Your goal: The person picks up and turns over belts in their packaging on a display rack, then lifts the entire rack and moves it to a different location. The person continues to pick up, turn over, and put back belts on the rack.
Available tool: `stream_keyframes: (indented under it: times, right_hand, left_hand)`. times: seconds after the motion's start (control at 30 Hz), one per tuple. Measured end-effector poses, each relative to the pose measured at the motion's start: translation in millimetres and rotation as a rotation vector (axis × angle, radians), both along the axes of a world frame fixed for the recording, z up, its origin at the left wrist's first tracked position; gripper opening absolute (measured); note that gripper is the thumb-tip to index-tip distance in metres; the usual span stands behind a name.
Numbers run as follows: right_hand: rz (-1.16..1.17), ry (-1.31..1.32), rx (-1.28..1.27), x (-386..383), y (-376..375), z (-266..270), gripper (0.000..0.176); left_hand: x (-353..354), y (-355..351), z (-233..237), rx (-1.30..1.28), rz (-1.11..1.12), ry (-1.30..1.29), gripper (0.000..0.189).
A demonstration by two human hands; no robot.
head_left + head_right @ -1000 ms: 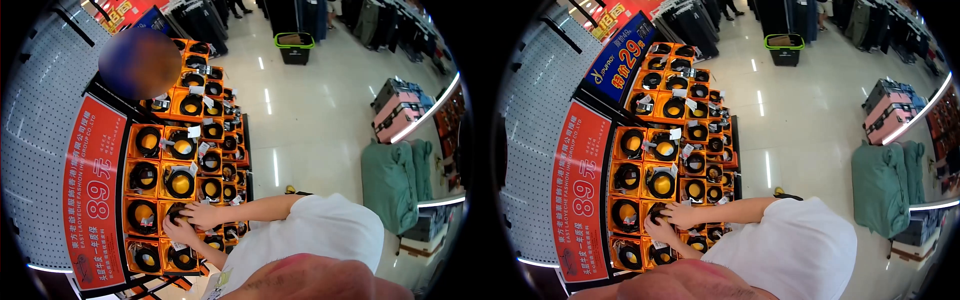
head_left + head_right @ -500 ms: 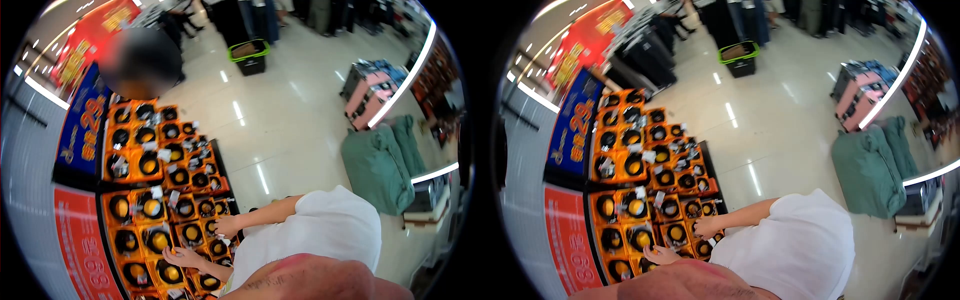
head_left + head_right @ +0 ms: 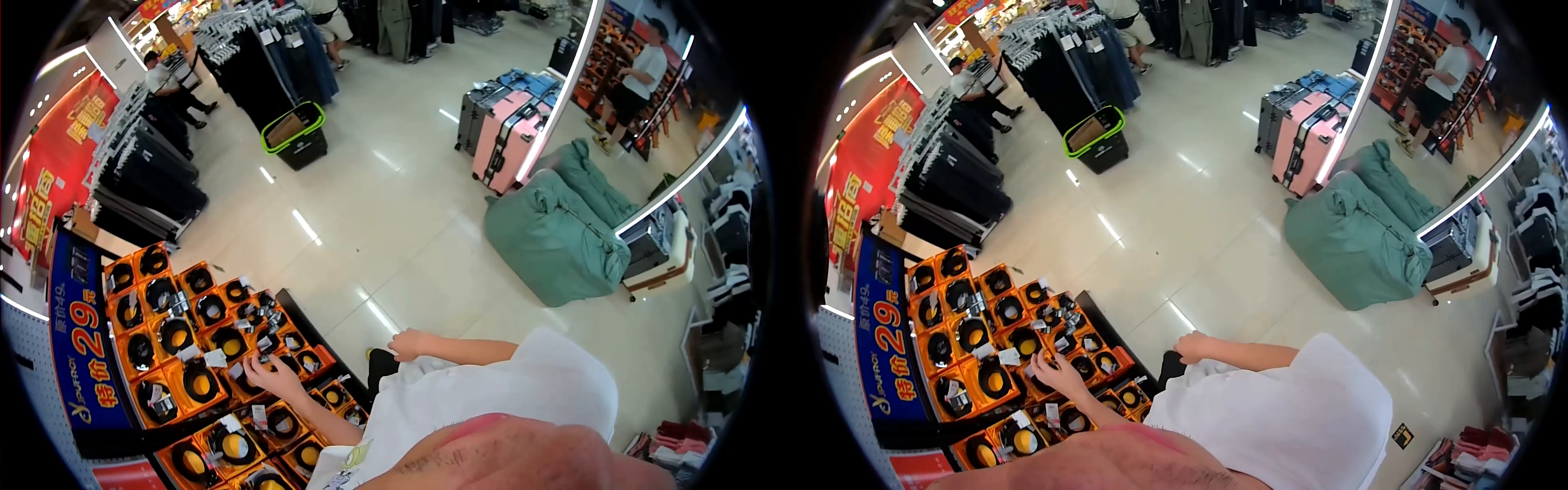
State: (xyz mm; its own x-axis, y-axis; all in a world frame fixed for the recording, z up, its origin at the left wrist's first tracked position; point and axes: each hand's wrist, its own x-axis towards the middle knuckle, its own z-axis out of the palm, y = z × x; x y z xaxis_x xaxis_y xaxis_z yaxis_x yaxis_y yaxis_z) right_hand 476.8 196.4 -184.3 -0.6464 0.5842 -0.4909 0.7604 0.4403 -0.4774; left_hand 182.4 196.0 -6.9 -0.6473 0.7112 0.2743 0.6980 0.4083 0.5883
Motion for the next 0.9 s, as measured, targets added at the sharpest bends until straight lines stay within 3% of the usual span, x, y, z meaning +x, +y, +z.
stream_keyframes:
  times: [0.07,0.13,0.27,0.3,0.37,0.4,0.47,0.63,0.73,0.9]
  right_hand:
    - [-0.028,-0.005,-0.06,7,0,8,0.044]
    - [-0.055,0.024,-0.109,-1,1,21,0.045]
    - [-0.07,0.068,-0.156,-32,34,-5,0.044]
    - [-0.065,-0.029,-0.143,-45,48,-11,0.042]
    - [-0.047,0.012,-0.057,-65,72,-12,0.039]
    - [-0.022,0.026,-0.013,-71,88,-12,0.037]
    - [0.033,0.029,0.025,-91,117,-14,0.04]
    - [0.124,0.054,0.085,-146,174,1,0.043]
    - [0.193,0.035,0.047,-181,187,12,0.044]
    - [0.269,0.093,0.009,-224,186,13,0.044]
  left_hand:
    - [10,25,5,0.044,-0.08,-0.176,0.034]
    - [4,49,-1,0.049,-0.143,-0.134,0.035]
    - [-28,84,-4,0.045,-0.138,-0.041,0.037]
    - [-42,91,-3,0.084,-0.121,-0.043,0.038]
    - [-80,96,-11,0.136,-0.064,-0.06,0.038]
    - [-81,93,7,0.146,0.009,-0.061,0.035]
    - [-127,85,-13,0.086,0.108,0.212,0.033]
    - [-183,73,-7,0.044,0.341,0.265,0.034]
    - [-221,65,-22,-0.067,0.441,0.447,0.031]
    - [-233,72,-25,-0.107,0.507,0.46,0.029]
